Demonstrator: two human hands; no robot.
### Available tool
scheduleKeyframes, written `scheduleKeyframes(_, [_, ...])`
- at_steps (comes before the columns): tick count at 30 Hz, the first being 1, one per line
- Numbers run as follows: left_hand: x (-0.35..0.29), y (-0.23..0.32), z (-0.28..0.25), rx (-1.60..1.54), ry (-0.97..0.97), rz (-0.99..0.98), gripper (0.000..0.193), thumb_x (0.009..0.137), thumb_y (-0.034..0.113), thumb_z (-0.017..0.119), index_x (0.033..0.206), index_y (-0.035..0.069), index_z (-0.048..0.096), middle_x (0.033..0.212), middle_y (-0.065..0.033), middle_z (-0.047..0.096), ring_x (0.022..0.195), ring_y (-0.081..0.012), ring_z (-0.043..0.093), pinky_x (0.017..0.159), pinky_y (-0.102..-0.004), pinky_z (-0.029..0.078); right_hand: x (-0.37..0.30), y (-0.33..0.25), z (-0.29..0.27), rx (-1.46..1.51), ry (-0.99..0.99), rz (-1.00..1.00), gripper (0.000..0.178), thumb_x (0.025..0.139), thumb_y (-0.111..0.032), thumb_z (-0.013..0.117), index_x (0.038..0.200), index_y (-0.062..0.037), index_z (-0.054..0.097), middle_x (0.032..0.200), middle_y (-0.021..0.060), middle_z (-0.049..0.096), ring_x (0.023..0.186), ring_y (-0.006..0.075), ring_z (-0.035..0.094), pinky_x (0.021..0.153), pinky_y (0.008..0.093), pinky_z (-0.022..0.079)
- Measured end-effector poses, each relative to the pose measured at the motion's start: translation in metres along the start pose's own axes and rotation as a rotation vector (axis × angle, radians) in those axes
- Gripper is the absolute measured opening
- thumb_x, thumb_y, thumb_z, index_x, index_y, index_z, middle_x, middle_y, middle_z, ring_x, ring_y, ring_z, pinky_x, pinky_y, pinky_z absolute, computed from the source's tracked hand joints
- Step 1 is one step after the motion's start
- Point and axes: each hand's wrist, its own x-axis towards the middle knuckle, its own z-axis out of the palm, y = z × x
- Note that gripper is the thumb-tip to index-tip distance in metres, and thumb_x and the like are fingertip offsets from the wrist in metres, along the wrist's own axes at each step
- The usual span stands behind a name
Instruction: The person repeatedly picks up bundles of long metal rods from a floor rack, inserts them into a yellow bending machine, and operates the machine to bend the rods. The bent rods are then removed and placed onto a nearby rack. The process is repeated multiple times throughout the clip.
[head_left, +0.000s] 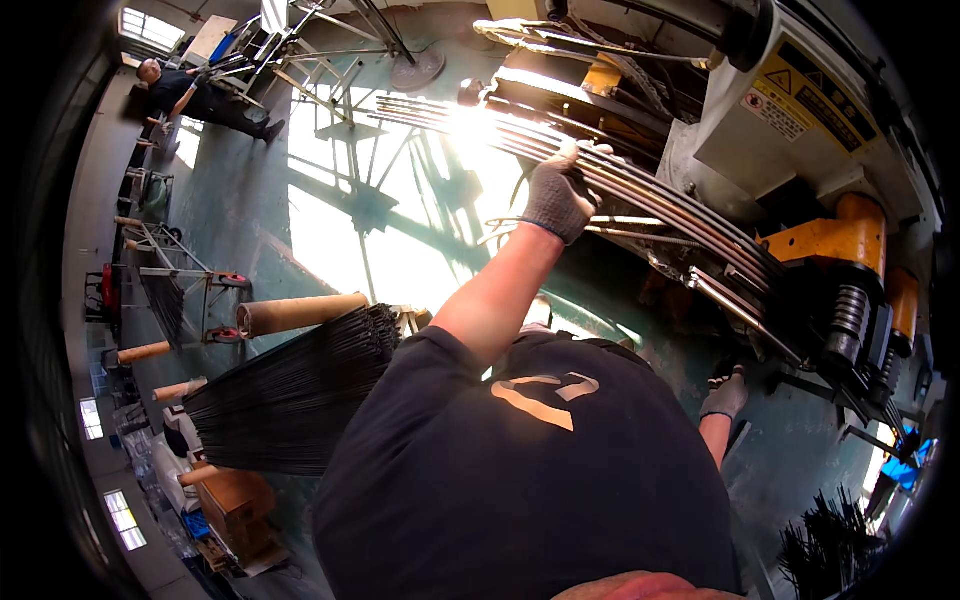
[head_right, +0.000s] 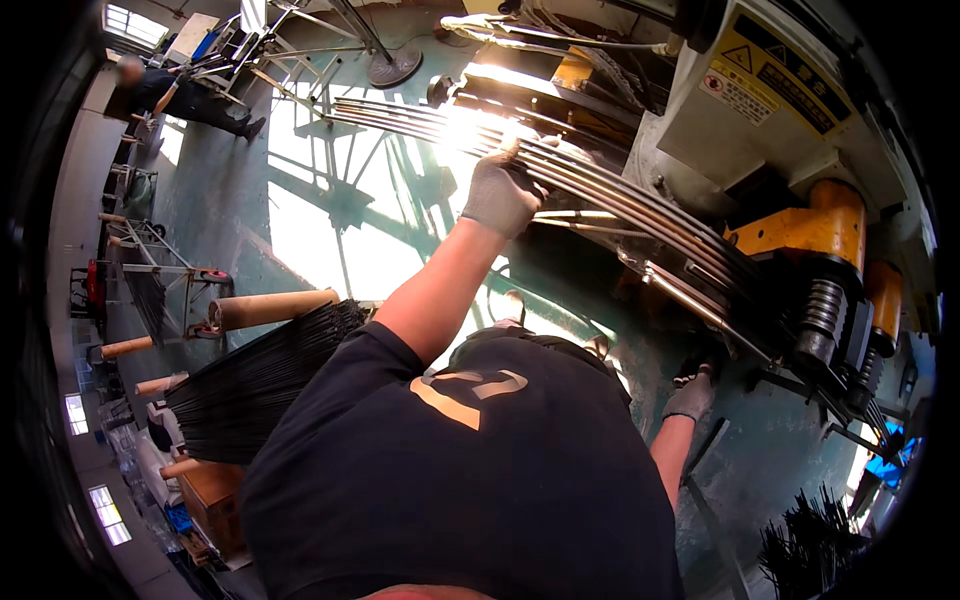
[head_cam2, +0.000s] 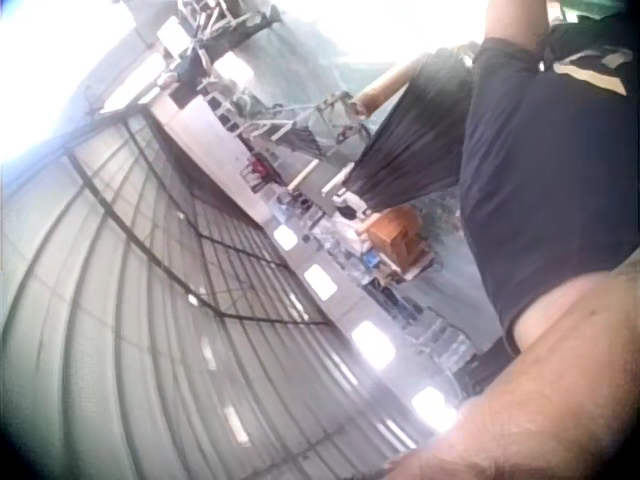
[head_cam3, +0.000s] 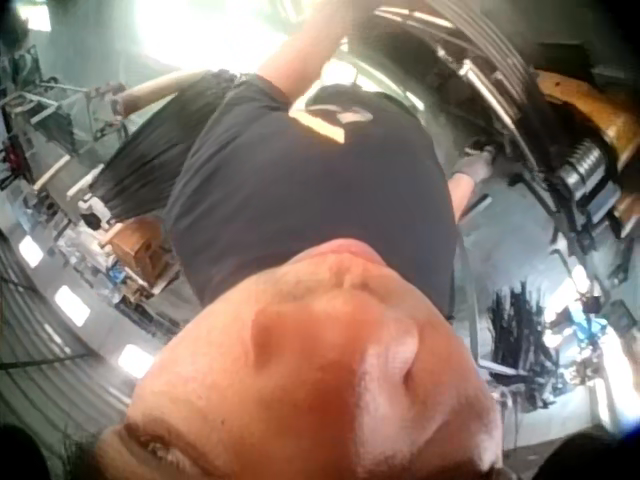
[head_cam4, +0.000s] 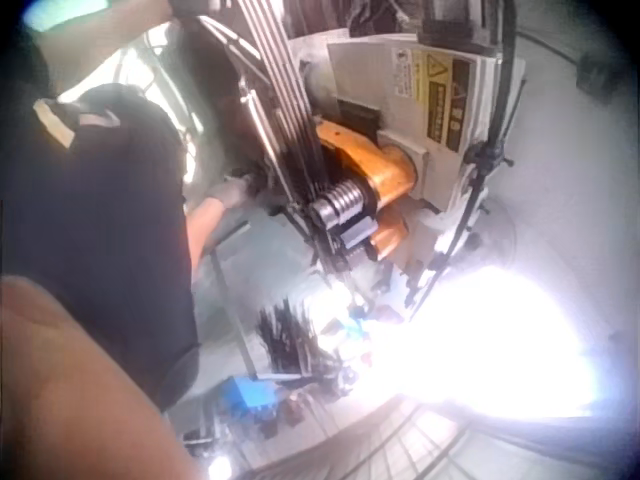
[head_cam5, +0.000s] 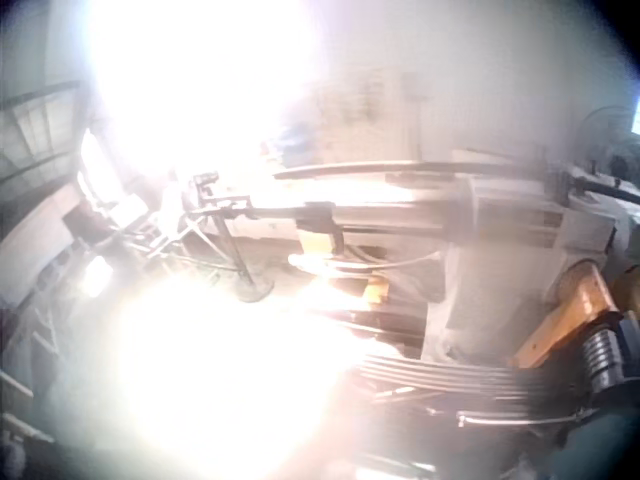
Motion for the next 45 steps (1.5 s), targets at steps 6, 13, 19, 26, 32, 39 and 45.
scheduleKeyframes(6, [0.024, 0.214, -0.077, 0.065, 0.082, 0.277, 0.024, 0.105, 0.02, 0.045, 0.118, 0.002, 0.055, 0.113, -0.0137, 0.064, 0.108, -0.027, 0.063, 0.097, -0.0429, 0.053, -0.082, 0.043, 0.061, -0.046, 0.039, 0.193, 0.027, 0.097, -0.033, 0.057, 0.08, -0.0128, 0.056, 0.069, -0.0012, 0.048, 0.062, 0.0129, 0.05, 0.055, 0.0283, 0.039])
scheduleKeyframes(13, [0.042, 0.343, -0.133, 0.174, 0.081, 0.292, 0.037, 0.109, 0.038, 0.044, 0.115, 0.005, 0.058, 0.104, -0.0084, 0.063, 0.09, -0.0222, 0.062, 0.08, -0.0361, 0.055, -0.097, 0.102, 0.039, -0.134, -0.203, 0.196, 0.039, 0.101, -0.042, 0.053, 0.07, -0.0201, 0.047, 0.065, -0.0075, 0.044, 0.063, 0.0093, 0.046, 0.057, 0.0253, 0.031])
scheduleKeyframes(19, [0.047, 0.338, -0.145, 0.324, -0.135, 0.289, 0.044, 0.108, 0.041, 0.049, 0.142, 0.013, 0.049, 0.138, -0.02, 0.059, 0.123, -0.0392, 0.06, 0.105, -0.0633, 0.048, -0.046, 0.131, -0.017, -0.124, -0.069, 0.275, 0.04, 0.103, -0.044, 0.058, 0.074, -0.0174, 0.059, 0.064, -0.0044, 0.049, 0.056, 0.012, 0.046, 0.048, 0.0289, 0.026])
scheduleKeyframes(26, [0.039, 0.357, -0.171, 1.183, -0.142, 0.39, 0.048, 0.107, 0.042, 0.05, 0.147, 0.015, 0.046, 0.139, -0.0164, 0.059, 0.127, -0.0391, 0.059, 0.108, -0.0614, 0.048, -0.056, 0.1, 0.0, -0.134, -0.106, 0.178, 0.024, 0.097, -0.036, 0.064, 0.083, -0.0159, 0.066, 0.07, -0.0032, 0.061, 0.062, 0.0111, 0.057, 0.052, 0.0271, 0.037])
scheduleKeyframes(32, [0.029, 0.35, -0.16, 0.653, 0.063, 0.251, 0.063, 0.107, 0.051, 0.044, 0.148, 0.004, 0.044, 0.144, -0.0231, 0.055, 0.132, -0.0441, 0.054, 0.112, -0.0617, 0.044, 0.006, 0.103, 0.014, -0.578, -0.202, 0.315, 0.026, 0.096, -0.031, 0.057, 0.078, -0.0141, 0.063, 0.068, -0.0005, 0.062, 0.058, 0.0133, 0.057, 0.051, 0.0291, 0.039])
scheduleKeyframes(39, [-0.001, 0.28, -0.211, 0.181, 0.424, 0.545, 0.082, 0.102, 0.066, 0.036, 0.131, -0.01, 0.049, 0.136, -0.0319, 0.054, 0.13, -0.0484, 0.052, 0.111, -0.0667, 0.042, 0.163, 0.121, 0.001, -0.393, -0.923, 0.052, 0.025, 0.098, -0.023, 0.053, 0.082, -0.0107, 0.067, 0.075, 0.0033, 0.067, 0.063, 0.0141, 0.061, 0.056, 0.0267, 0.043])
scheduleKeyframes(45, [-0.014, 0.19, -0.129, 0.134, 0.334, 0.522, 0.095, 0.102, 0.065, 0.036, 0.15, -0.017, 0.03, 0.155, -0.0312, 0.04, 0.145, -0.0443, 0.038, 0.123, -0.0562, 0.032, 0.166, 0.06, -0.028, -1.697, -0.443, -1.106, 0.03, 0.086, -0.03, 0.068, 0.11, -0.0122, 0.073, 0.102, 0.0162, 0.073, 0.1, 0.0383, 0.069, 0.089, 0.05, 0.053])
